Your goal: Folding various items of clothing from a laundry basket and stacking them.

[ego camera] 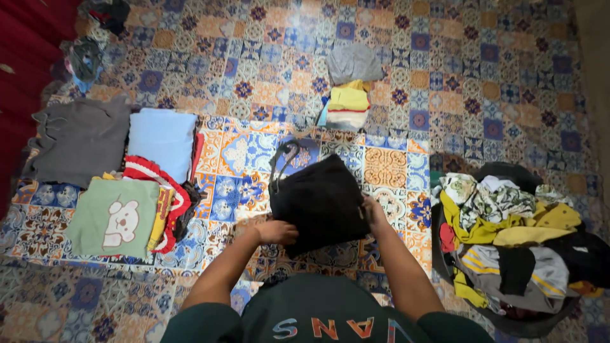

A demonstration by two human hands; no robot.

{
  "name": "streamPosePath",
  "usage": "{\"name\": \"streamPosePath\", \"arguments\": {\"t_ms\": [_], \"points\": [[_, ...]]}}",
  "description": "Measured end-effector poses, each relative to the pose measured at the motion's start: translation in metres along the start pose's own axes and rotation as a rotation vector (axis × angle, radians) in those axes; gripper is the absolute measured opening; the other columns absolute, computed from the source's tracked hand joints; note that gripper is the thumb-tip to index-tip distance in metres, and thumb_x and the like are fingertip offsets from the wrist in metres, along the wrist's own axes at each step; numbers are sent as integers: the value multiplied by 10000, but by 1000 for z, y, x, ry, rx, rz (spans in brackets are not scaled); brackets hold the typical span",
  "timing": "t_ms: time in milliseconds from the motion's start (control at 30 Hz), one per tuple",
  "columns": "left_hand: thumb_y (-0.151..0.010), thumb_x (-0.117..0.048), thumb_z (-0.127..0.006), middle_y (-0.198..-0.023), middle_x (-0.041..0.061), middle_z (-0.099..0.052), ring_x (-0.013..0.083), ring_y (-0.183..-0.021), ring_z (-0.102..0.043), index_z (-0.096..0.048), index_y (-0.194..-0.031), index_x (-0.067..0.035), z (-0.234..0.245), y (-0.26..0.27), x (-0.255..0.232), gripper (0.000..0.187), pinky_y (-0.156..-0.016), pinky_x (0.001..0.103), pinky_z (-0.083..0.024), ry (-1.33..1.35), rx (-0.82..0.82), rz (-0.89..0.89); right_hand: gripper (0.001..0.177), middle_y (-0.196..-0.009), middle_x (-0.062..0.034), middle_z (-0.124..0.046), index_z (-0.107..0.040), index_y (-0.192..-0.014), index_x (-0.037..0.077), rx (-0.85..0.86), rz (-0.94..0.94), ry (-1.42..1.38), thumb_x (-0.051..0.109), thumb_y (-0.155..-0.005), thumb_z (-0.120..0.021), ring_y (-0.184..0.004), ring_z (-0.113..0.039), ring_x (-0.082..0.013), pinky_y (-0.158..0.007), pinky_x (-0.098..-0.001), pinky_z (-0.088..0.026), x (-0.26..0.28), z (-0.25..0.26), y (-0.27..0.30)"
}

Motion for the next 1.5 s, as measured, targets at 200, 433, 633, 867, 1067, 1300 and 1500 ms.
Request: {"name": "streamPosePath", "arguments": {"t_ms": [200, 433, 633, 867, 1067, 1300, 1500], "points": [[-857, -416, -700, -957, 143, -636, 346, -945, -623, -669, -897, -90, 94, -4, -89, 330, -832, 472, -512, -45, 122, 440, 582, -810, 8, -494, -423, -1125, 114, -156, -137, 77, 605, -1007, -713, -644, -530, -161, -524, -383, -418, -26, 48, -20], [-825, -526, -774, -989, 200, -650, 412, -914, -651, -363, -1303, 2, 60, -36, -88, 823, -799, 508, -525, 437, -741, 1202, 1094, -1332, -184, -584, -282, -1542, 122, -225, 260, 857, 548, -734, -884, -1164, -638, -302, -937, -428, -549, 0, -40, 9], [-880, -383, -693, -1123, 283, -695, 468, -1023, -666, -283, -1496, -63, 63, -35, -109, 807, -921, 537, -519, 469, -637, 1477, 804, -1650, -260, -262, -275, -1638, 276, -367, 827, 1714, 452, -928, -609, -1513, -253, -421, -1191, -612, -239, -18, -98, 56], [-793, -268, -665, -1586, 193, -461, 361, -1473, -390, -520, -1457, -170, 70, -74, -113, 686, -1221, 536, -297, -256, -786, 1246, 669, -1715, -100, -71, -197, -1626, 353, -178, 543, 2063, 601, -1023, -349, -1576, -21, -324, -1136, -768, 14, -39, -104, 49], [-878, -687, -554, -1662, 133, -241, 324, -1561, -130, -384, -1544, -248, 39, -94, -86, 815, -1174, 730, -31, -311, -329, 1160, 691, -1726, -84, -36, -157, -1628, 390, -168, 357, 2070, 633, -1006, -335, -1584, 5, -310, -1136, -762, 34, -36, -110, 47], [-881, -759, -407, -1701, 89, -119, 260, -1568, 8, -262, -1604, -307, 35, -98, -69, 866, -1147, 755, 34, -354, -28, 1240, 731, -1733, -62, 94, -72, -1636, 417, -100, 178, 2052, 668, -999, -326, -1588, 103, -313, -1120, -783, 52, -45, -92, 20], [-968, -685, -452, -1645, 98, -322, 277, -1552, -192, -411, -1515, -292, 20, -93, -61, 675, -1180, 739, -41, -317, -363, 1176, 758, -1716, -32, 185, -13, -1630, 446, 24, 79, 1989, 701, -991, -330, -1563, 172, -311, -1121, -782, 59, -43, -79, 10]]}}
Point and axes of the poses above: each hand's wrist, its own y-axis away from the middle knuckle, its own z-axis out of the back of the hand, x = y × z, the point moved 1 cm from there along -y, towards the middle knuckle
